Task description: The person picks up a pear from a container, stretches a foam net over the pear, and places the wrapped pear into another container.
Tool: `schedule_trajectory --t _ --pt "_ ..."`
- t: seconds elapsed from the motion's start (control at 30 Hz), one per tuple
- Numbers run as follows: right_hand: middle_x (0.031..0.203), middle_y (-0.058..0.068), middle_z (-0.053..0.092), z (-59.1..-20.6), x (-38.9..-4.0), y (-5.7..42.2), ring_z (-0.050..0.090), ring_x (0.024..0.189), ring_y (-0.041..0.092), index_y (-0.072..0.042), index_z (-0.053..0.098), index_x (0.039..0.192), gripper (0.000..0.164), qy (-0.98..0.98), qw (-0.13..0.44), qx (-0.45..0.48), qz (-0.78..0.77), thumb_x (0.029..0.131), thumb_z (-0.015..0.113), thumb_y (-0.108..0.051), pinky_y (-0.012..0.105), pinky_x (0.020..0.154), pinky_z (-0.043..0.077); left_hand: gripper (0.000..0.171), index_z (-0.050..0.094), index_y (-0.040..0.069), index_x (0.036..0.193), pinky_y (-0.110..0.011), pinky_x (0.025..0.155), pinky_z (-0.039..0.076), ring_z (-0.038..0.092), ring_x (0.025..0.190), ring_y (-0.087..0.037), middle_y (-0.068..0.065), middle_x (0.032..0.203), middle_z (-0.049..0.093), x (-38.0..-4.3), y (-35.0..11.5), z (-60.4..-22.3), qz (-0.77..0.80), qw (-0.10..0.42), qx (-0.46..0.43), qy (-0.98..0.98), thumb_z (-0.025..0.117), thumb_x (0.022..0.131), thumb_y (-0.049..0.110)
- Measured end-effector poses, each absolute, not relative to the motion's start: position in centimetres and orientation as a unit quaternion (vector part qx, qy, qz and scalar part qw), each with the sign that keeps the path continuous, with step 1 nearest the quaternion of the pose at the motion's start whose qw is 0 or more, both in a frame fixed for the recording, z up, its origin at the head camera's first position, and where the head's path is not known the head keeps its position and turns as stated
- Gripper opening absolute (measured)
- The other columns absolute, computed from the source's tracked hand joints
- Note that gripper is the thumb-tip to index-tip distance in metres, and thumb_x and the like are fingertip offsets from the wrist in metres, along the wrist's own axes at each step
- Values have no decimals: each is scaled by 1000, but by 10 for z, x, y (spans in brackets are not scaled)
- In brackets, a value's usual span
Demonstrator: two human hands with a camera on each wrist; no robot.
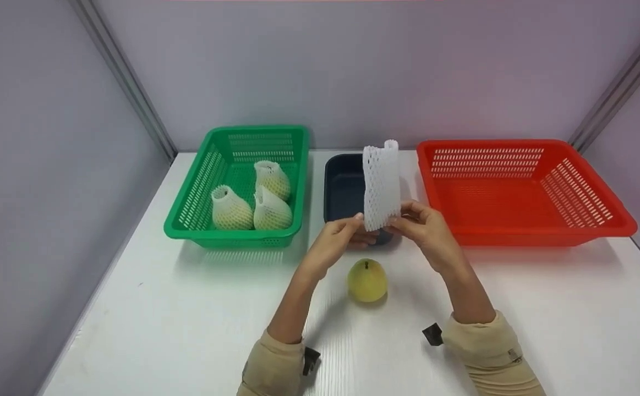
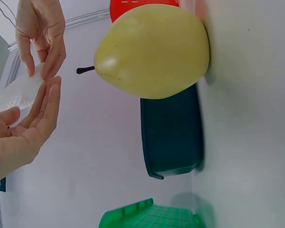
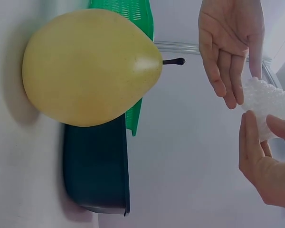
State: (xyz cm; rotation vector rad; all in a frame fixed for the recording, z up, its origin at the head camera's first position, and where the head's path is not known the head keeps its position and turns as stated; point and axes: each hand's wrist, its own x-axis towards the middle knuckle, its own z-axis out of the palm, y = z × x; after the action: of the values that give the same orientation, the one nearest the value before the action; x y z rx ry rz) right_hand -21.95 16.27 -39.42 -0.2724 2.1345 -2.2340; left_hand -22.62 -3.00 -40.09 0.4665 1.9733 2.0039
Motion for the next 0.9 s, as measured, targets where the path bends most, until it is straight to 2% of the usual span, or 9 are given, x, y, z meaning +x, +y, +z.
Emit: schedule_trajectory --t 0.17,0.27,0.43,0.53,0.63,0.77,0.9 --pt "116 18 52 -395 -218 162 52 104 28 9 52 115 34 689 28 -96 -717 86 63 -4 33 89 44 39 55 -11 115 -34 81 49 63 90 -24 -17 102 63 -230 -28 -405 723 158 149 656 47 98 23" --pt "117 17 52 -393 -216 163 52 104 28 8 53 116 33 691 29 -101 -715 87 62 -5 32 89 43 33 55 -11 110 -37 83 48 63 89 -24 -17 102 62 -232 -27 -405 746 168 144 629 49 96 18" --pt "116 17 50 -391 -214 164 53 104 27 7 54 114 29 673 39 -111 -730 87 60 -3 33 90 43 14 55 -4 96 -39 82 48 61 83 -21 -11 95 58 -232 -28 -407 781 183 142 579 52 94 9" --pt "120 15 48 -391 -212 167 52 106 27 6 50 121 32 634 73 -129 -759 90 55 -2 35 92 41 6 55 0 91 -37 82 48 59 81 -18 -9 91 56 -232 -28 -408 807 197 143 538 51 93 4" --pt "125 13 47 -390 -211 171 50 110 27 4 43 129 35 579 114 -159 -791 94 45 -2 38 94 39 7 54 1 91 -37 84 47 59 81 -18 -10 92 57 -232 -28 -408 832 202 142 497 48 93 0" --pt "126 13 48 -388 -210 174 47 112 29 2 38 132 37 533 146 -190 -812 96 32 -2 41 95 37 9 54 1 92 -39 87 45 60 83 -19 -10 94 57 -232 -28 -408 844 198 145 478 46 93 -2" --pt "129 13 45 -387 -210 174 46 114 30 2 32 135 40 519 146 -180 -823 97 31 -8 42 95 37 10 53 3 91 -41 89 44 59 87 -20 -10 96 56 -233 -28 -408 843 201 147 477 45 94 -2"
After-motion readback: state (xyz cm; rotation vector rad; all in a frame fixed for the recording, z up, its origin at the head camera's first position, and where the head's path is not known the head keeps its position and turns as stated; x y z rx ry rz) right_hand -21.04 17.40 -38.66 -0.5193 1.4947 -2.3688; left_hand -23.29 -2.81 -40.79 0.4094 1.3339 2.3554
